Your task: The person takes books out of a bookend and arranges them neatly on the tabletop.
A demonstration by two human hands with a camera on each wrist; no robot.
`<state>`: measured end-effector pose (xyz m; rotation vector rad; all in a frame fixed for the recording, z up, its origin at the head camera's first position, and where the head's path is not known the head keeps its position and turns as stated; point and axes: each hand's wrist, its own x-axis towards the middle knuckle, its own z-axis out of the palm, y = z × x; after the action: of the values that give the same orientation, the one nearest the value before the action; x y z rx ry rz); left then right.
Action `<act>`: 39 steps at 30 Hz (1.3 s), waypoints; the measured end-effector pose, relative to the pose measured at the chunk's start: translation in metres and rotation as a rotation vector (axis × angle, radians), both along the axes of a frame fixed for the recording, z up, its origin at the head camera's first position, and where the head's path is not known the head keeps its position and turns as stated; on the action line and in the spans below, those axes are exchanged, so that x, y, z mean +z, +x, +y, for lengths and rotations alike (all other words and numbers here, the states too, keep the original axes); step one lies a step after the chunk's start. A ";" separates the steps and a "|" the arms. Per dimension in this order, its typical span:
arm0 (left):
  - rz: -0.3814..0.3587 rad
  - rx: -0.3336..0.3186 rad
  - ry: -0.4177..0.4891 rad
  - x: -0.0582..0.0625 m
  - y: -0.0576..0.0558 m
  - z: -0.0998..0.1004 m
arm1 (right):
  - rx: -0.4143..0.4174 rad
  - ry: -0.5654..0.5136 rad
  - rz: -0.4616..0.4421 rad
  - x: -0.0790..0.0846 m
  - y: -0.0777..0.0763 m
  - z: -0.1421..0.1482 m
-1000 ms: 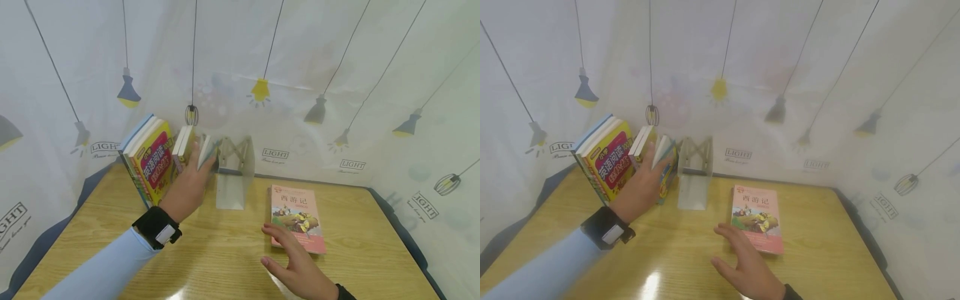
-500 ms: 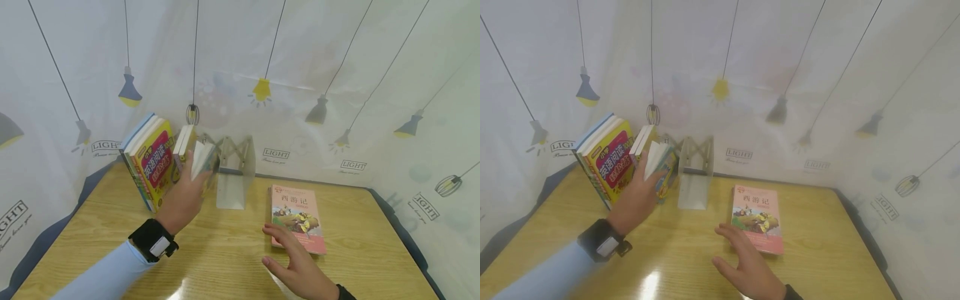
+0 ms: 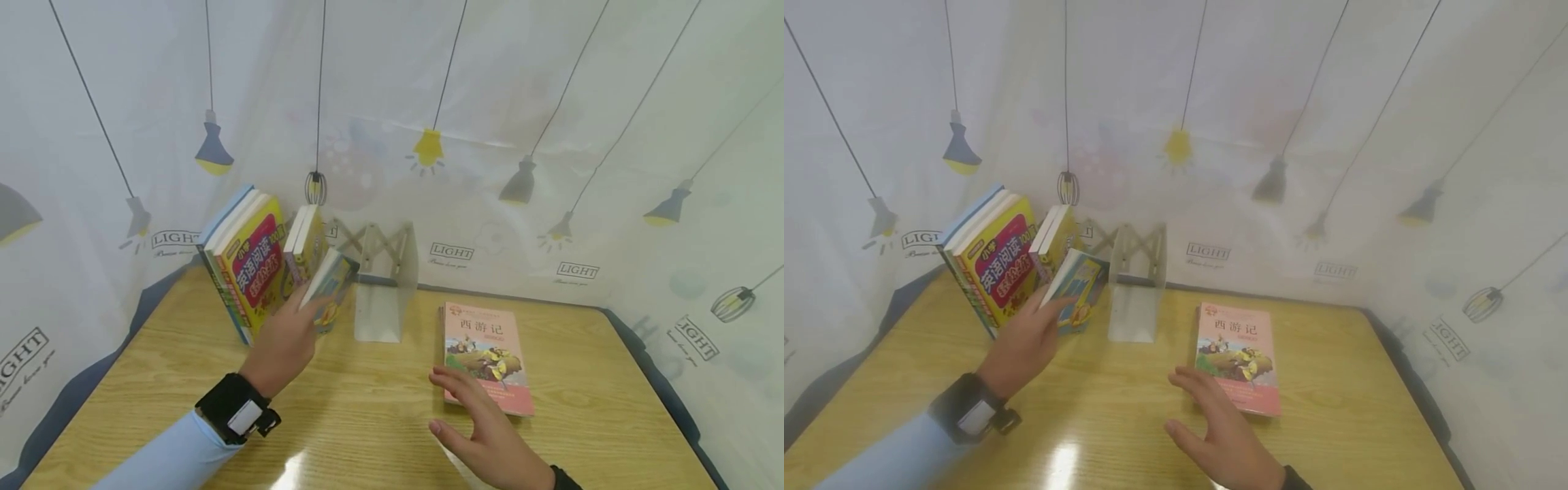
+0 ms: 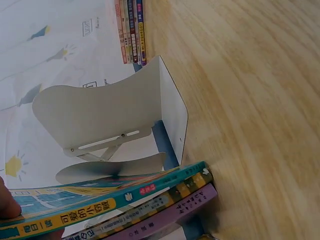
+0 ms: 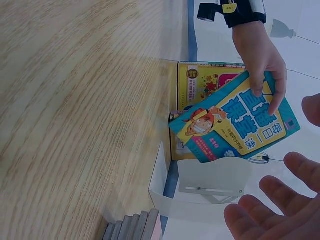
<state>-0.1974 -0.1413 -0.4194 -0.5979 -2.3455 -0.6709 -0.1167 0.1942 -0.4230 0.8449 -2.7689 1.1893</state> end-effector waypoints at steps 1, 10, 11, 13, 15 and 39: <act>0.003 -0.006 0.007 -0.001 0.001 -0.002 | -0.001 0.003 0.002 0.000 0.000 0.000; 0.088 -0.013 0.055 0.002 0.018 -0.012 | 0.002 0.005 0.018 0.000 0.002 0.001; 0.093 -0.012 0.057 0.004 0.021 -0.013 | 0.001 0.007 0.020 0.000 0.002 0.001; 0.102 -0.010 0.059 0.007 0.027 -0.015 | 0.000 0.011 0.027 -0.001 0.001 0.001; 0.107 -0.010 0.059 0.011 0.033 -0.017 | -0.001 0.013 0.030 -0.001 0.001 0.001; 0.301 -0.297 0.024 0.038 0.099 -0.011 | 0.131 -0.156 0.276 0.004 0.000 -0.004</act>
<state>-0.0989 -0.1525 -0.3811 -0.9778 -1.9859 -0.6844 -0.1165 0.1907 -0.4185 1.0950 -2.4025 1.1854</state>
